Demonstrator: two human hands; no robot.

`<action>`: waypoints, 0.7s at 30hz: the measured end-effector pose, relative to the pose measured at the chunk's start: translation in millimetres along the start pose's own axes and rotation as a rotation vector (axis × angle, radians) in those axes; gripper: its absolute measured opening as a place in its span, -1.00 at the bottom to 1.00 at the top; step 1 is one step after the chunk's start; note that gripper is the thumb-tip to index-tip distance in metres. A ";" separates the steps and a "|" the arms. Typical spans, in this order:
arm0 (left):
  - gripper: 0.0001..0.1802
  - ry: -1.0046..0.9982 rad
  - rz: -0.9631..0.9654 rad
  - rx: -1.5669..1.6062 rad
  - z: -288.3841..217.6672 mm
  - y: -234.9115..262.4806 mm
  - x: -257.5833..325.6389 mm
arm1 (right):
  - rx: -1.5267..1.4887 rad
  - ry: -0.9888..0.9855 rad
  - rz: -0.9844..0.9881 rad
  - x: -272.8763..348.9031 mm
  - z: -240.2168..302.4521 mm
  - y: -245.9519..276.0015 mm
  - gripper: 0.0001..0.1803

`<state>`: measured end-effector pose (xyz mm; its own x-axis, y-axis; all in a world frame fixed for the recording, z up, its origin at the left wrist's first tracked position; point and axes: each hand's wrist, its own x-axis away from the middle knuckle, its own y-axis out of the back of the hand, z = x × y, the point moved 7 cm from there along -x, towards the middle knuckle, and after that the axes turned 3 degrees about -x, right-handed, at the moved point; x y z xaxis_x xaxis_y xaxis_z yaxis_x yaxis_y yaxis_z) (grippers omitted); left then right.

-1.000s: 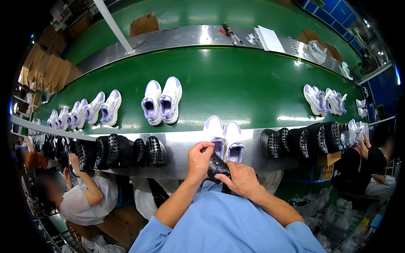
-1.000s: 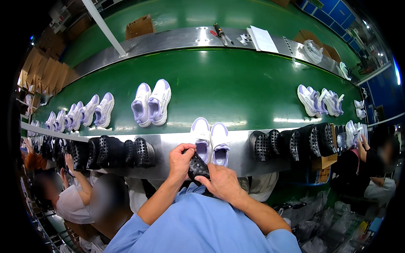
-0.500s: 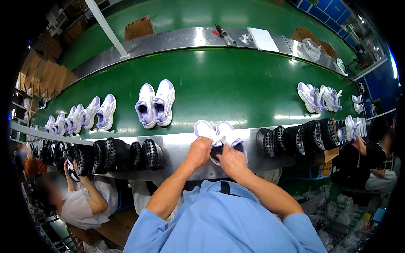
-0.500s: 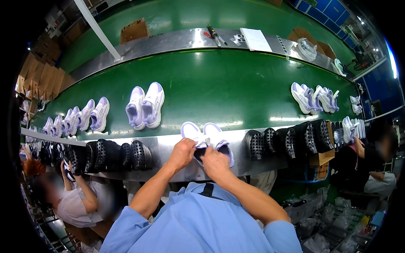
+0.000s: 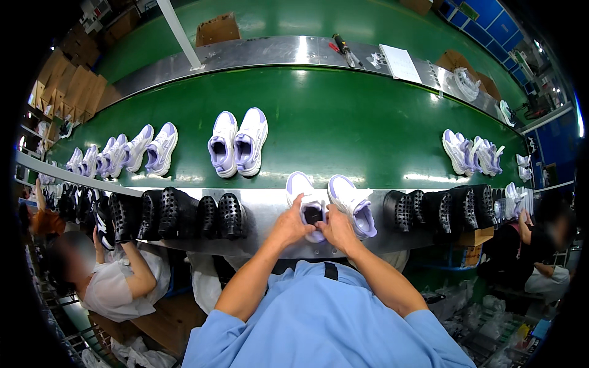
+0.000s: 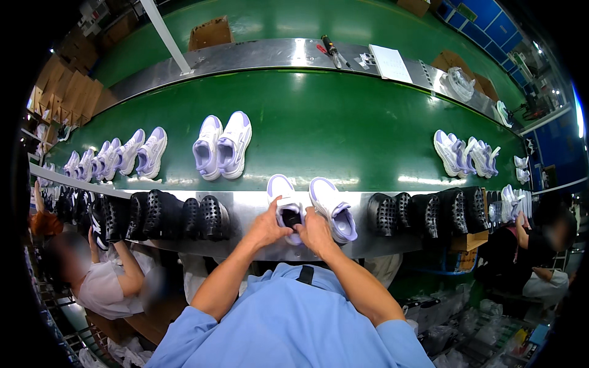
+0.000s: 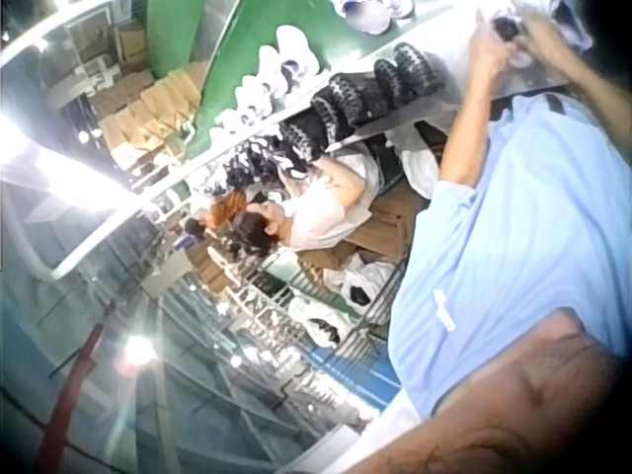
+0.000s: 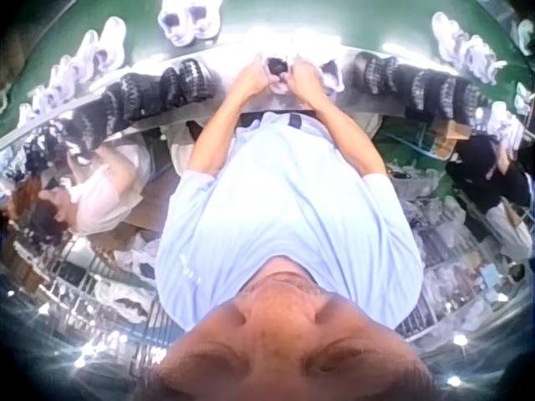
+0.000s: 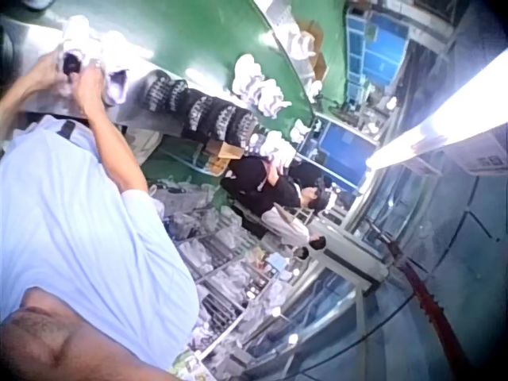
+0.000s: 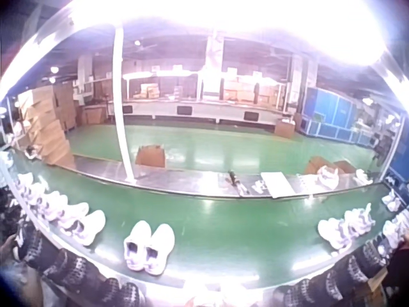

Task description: The person organizes shoe components on a metal workbench at a shoe manufacturing facility. They pick up black plastic shoe molds from a bag and place them in rows, then take white and purple sneakers from a conveyor belt and place them onto the bench, securing their straps by hand.

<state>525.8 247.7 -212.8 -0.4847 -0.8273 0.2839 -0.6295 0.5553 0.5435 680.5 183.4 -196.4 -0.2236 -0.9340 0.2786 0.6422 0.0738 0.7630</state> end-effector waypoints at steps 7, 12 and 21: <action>-0.07 0.118 -0.067 -0.146 13.2 -8.0 -8.7 | -0.031 -0.089 -0.189 -2.3 -16.7 -29.1 -0.58; -0.35 0.164 -0.213 -0.291 29.2 -28.0 -14.8 | 0.027 -0.082 -0.240 -14.2 -24.4 -39.3 -0.58; -0.32 0.223 -0.172 0.031 39.2 -9.8 26.2 | -0.144 0.363 -0.136 -4.4 36.8 -1.1 -0.23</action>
<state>495.5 223.9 -241.7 -0.2258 -0.9060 0.3579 -0.7110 0.4044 0.5752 653.9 200.2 -177.0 -0.0570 -0.9964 -0.0627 0.7264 -0.0845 0.6821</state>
